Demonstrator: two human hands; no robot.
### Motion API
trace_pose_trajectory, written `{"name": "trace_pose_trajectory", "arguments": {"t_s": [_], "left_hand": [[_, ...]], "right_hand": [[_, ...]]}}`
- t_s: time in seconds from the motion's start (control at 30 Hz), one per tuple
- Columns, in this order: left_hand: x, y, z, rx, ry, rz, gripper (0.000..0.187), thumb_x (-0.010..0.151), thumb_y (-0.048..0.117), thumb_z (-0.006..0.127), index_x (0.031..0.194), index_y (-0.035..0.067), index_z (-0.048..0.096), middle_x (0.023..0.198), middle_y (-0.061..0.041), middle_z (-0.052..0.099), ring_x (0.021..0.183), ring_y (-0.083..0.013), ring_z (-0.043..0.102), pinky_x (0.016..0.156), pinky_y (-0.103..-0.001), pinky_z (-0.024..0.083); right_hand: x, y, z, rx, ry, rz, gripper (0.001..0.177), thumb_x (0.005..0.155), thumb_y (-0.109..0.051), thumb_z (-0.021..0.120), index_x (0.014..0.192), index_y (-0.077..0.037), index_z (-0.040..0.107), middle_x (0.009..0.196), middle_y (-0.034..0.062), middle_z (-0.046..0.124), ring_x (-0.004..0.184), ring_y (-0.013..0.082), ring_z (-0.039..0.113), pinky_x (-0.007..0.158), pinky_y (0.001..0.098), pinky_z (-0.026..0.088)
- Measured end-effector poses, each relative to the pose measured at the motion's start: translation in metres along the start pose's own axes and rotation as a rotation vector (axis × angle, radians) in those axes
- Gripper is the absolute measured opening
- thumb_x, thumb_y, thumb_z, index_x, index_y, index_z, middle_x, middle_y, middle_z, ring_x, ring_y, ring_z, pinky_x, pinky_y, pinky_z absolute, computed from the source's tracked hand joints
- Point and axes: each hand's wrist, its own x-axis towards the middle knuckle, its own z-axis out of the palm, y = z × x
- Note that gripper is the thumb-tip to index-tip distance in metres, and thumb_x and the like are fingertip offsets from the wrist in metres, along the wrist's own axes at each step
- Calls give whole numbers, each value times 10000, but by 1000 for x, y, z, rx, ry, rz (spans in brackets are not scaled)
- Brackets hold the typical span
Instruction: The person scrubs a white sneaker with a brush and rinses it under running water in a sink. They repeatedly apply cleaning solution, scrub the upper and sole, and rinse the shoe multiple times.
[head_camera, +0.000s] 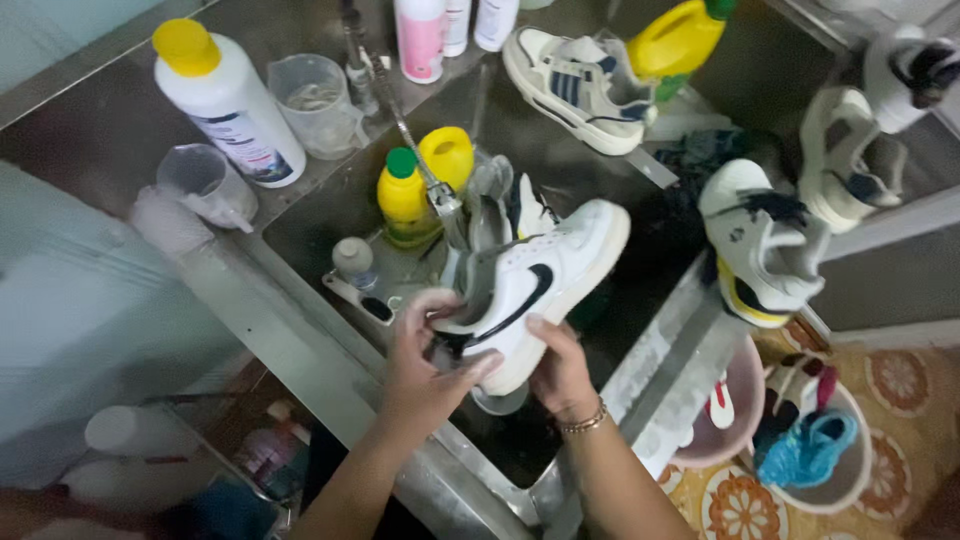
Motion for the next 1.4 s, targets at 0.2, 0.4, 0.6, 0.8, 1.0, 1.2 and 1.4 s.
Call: {"name": "trace_pose_trajectory", "arguments": {"t_s": [0.2, 0.4, 0.6, 0.8, 1.0, 1.2, 1.4], "left_hand": [[39, -46, -4, 36, 24, -168, 472, 825, 215, 805, 1229, 38, 636, 1103, -87, 698, 1013, -155, 678, 899, -312, 553], [91, -117, -15, 463, 52, -351, 432, 892, 430, 670, 953, 13, 760, 868, -138, 760, 817, -252, 718, 769, -397, 547], [132, -150, -12, 438, 151, -560, 491, 975, 475, 592, 937, 10, 745, 809, -135, 738, 760, -264, 698, 742, -415, 517], [159, -153, -10, 18, 48, -419, 322, 856, 315, 766, 1007, 31, 748, 886, -82, 750, 787, -197, 670, 721, -378, 537], [176, -189, 15, 92, 226, -292, 402, 874, 378, 763, 1000, -4, 762, 927, -112, 788, 833, -238, 717, 777, -375, 547], [198, -236, 11, 517, 250, -667, 636, 1085, 619, 531, 1100, 28, 766, 994, -210, 714, 959, -364, 655, 833, -461, 503], [189, -220, 7, 169, 268, -552, 514, 811, 487, 762, 1015, 15, 773, 915, -134, 784, 809, -274, 739, 727, -422, 562]], "right_hand": [[29, -38, 32, -263, 184, -68, 635, 808, -174, 751, 1362, 21, 508, 1238, 156, 674, 1079, 266, 703, 919, 414, 587], [66, -38, 42, -374, 323, 201, 546, 753, -209, 780, 1227, 21, 637, 1089, 152, 746, 879, 269, 758, 709, 412, 638], [111, -15, 29, -461, 225, 244, 431, 829, -252, 806, 1128, 44, 711, 894, 120, 733, 621, 200, 652, 490, 314, 493], [133, -23, 26, -395, 292, 303, 411, 786, -297, 765, 1097, -34, 711, 853, 68, 758, 594, 161, 705, 489, 293, 538], [135, -35, 27, -489, 424, 247, 377, 794, -281, 786, 1044, -10, 707, 804, 85, 742, 547, 174, 676, 445, 319, 517], [139, -32, 25, -690, 445, 59, 391, 794, -257, 871, 944, 77, 735, 746, 89, 706, 562, 178, 638, 481, 318, 514], [145, -31, 18, -440, 509, 244, 355, 796, -259, 773, 1038, -5, 718, 818, 63, 764, 640, 203, 730, 569, 362, 580]]}}
